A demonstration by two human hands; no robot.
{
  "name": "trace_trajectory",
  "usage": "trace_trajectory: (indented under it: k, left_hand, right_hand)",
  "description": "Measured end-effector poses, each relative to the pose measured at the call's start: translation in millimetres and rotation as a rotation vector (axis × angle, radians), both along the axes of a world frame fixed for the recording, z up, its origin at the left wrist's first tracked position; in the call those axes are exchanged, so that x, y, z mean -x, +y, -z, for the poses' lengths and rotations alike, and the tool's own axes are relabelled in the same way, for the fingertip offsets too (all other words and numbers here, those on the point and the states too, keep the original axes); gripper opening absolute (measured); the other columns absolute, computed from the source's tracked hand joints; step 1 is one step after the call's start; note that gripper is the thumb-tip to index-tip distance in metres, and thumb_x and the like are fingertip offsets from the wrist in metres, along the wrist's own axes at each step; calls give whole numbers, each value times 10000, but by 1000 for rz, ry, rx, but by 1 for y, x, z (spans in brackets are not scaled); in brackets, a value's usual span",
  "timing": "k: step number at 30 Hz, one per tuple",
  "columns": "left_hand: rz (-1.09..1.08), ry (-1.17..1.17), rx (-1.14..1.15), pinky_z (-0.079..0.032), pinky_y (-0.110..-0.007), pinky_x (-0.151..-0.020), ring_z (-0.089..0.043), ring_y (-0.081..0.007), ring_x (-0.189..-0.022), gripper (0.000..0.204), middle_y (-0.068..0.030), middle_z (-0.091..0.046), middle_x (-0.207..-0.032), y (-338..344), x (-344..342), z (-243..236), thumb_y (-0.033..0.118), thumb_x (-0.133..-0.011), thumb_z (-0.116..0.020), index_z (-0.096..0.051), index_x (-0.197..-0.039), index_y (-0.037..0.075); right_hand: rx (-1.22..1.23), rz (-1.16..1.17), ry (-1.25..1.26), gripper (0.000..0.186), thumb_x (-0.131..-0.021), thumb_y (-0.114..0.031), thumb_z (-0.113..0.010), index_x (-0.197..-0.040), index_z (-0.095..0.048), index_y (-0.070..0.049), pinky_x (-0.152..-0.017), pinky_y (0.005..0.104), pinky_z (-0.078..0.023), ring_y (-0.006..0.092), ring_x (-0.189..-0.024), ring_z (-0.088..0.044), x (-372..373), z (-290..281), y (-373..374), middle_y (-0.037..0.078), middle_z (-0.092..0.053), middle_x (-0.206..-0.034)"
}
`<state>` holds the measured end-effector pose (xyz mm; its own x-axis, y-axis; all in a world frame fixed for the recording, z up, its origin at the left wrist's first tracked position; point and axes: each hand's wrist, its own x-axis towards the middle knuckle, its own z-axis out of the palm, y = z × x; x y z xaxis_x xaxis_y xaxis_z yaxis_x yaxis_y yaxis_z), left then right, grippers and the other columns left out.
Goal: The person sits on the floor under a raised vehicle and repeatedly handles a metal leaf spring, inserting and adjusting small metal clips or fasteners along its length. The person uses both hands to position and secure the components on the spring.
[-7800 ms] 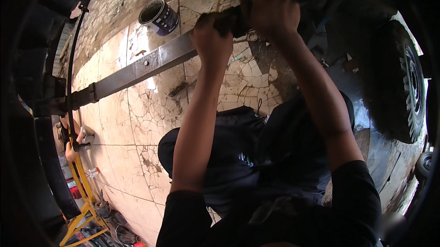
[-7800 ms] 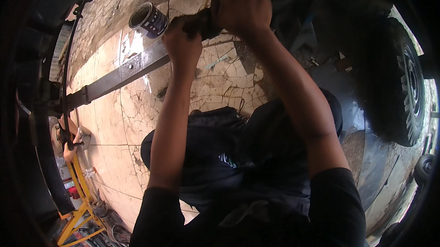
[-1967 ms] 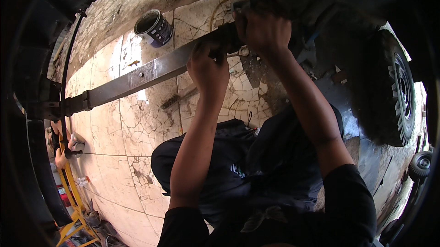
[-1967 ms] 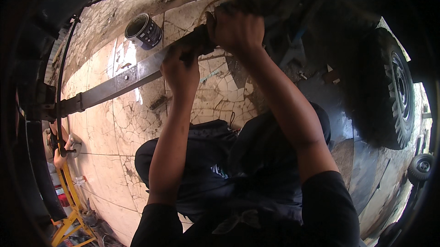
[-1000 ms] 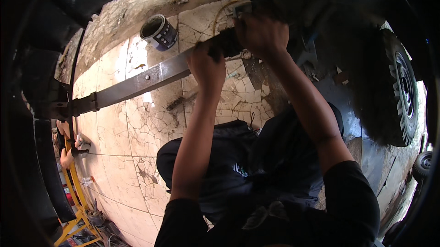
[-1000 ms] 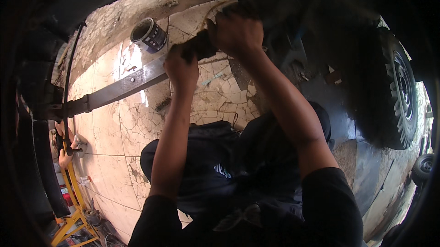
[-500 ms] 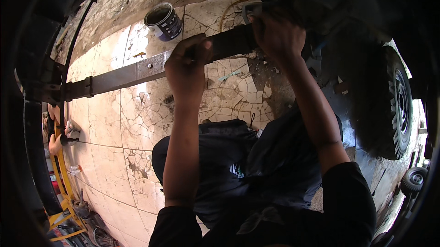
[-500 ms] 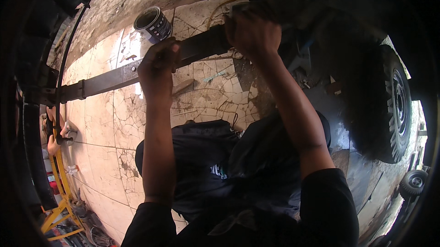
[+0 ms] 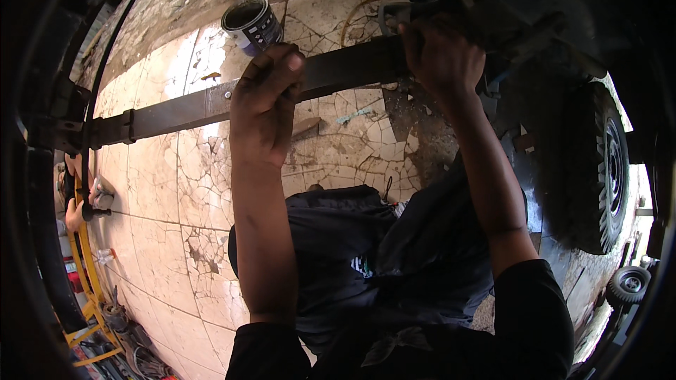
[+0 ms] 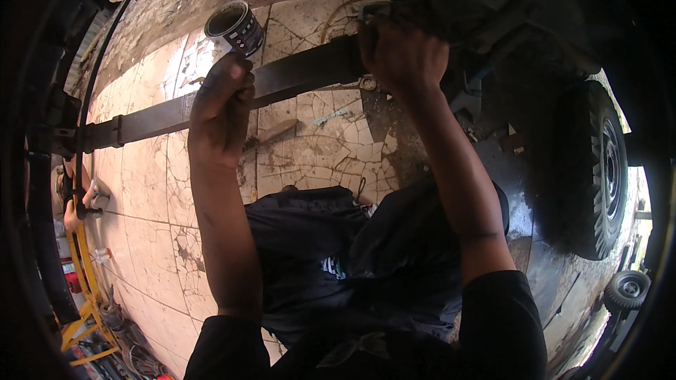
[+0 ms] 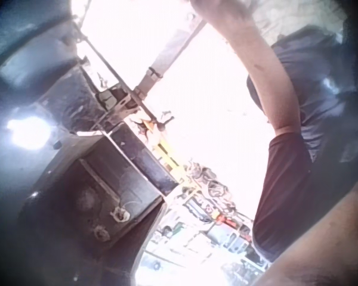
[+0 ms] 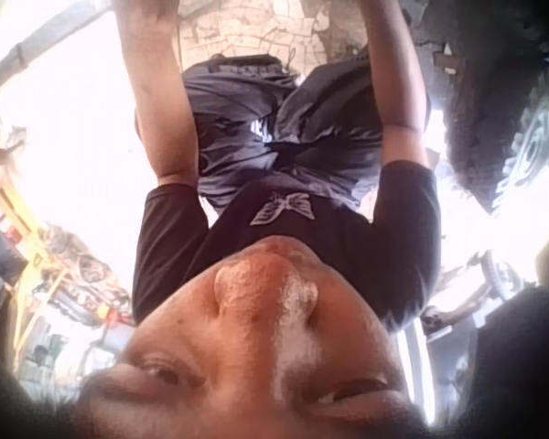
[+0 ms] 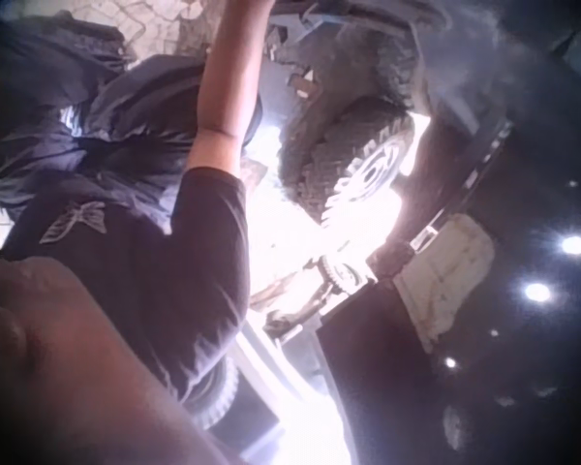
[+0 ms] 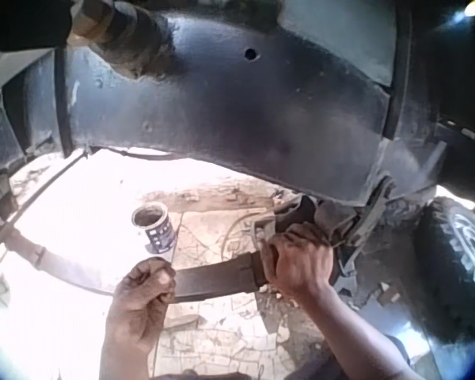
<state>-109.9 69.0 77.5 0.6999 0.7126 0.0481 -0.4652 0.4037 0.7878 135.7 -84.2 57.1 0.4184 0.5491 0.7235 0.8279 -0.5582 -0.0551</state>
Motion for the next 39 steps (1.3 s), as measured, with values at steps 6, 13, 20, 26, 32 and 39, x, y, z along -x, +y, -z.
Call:
trace_trajectory:
  k: [6, 13, 20, 26, 32, 39]
  left_hand:
    - [-43, 230, -103, -595, -323, -898, -757, -185, -980, 322, -107, -805, -1119, -14, -12, 4, 27, -933, -865, -746, -1224, -42]
    - [-211, 390, -278, -568, -266, -919, -746, -121, -966, 270, -102, -829, -1108, -26, -28, 21, 45, -956, -867, -799, -1196, -59]
    - [-356, 468, -404, -562, -288, -946, -740, -130, -1016, 248, -90, -816, -1091, -10, -40, 48, 97, -1012, -819, -790, -1219, -38]
    - [-229, 296, -370, -575, -323, -911, -748, -180, -983, 278, -116, -800, -1136, -20, -38, 35, 107, -1066, -742, -750, -1298, -45]
    - [-163, 350, -286, -549, -309, -827, -710, -188, -924, 288, -129, -776, -1138, -1, -23, 37, 1, -1055, -663, -737, -1327, -56]
    - [-7, 265, -140, -546, -332, -871, -700, -212, -1043, 342, -148, -760, -1200, 2, -21, 45, -40, -1031, -658, -713, -1362, -103]
  right_hand:
    - [-1, -16, 40, 251, -991, -447, -771, -906, -863, -230, -659, 461, -622, 283, -825, -771, 1, -5, 1, 48, -772, -911]
    - [-54, -51, 36, 280, -990, -436, -771, -907, -859, -184, -693, 466, -623, 296, -832, -759, 0, -5, 0, 65, -747, -902]
    - [-24, -50, 133, 280, -982, -429, -777, -921, -857, -168, -694, 457, -622, 290, -825, -757, 4, -6, 0, 71, -744, -899]
    - [-94, -87, 33, 263, -962, -416, -788, -933, -850, -162, -696, 437, -627, 263, -854, -760, -3, 0, 0, 68, -746, -897]
    - [-83, -80, 31, 258, -952, -413, -796, -922, -835, -160, -707, 433, -629, 243, -889, -760, -1, 0, 3, 52, -745, -901]
    - [-75, -53, 20, 241, -933, -410, -809, -905, -830, -171, -694, 426, -625, 223, -895, -763, -1, 0, 1, 33, -746, -911]
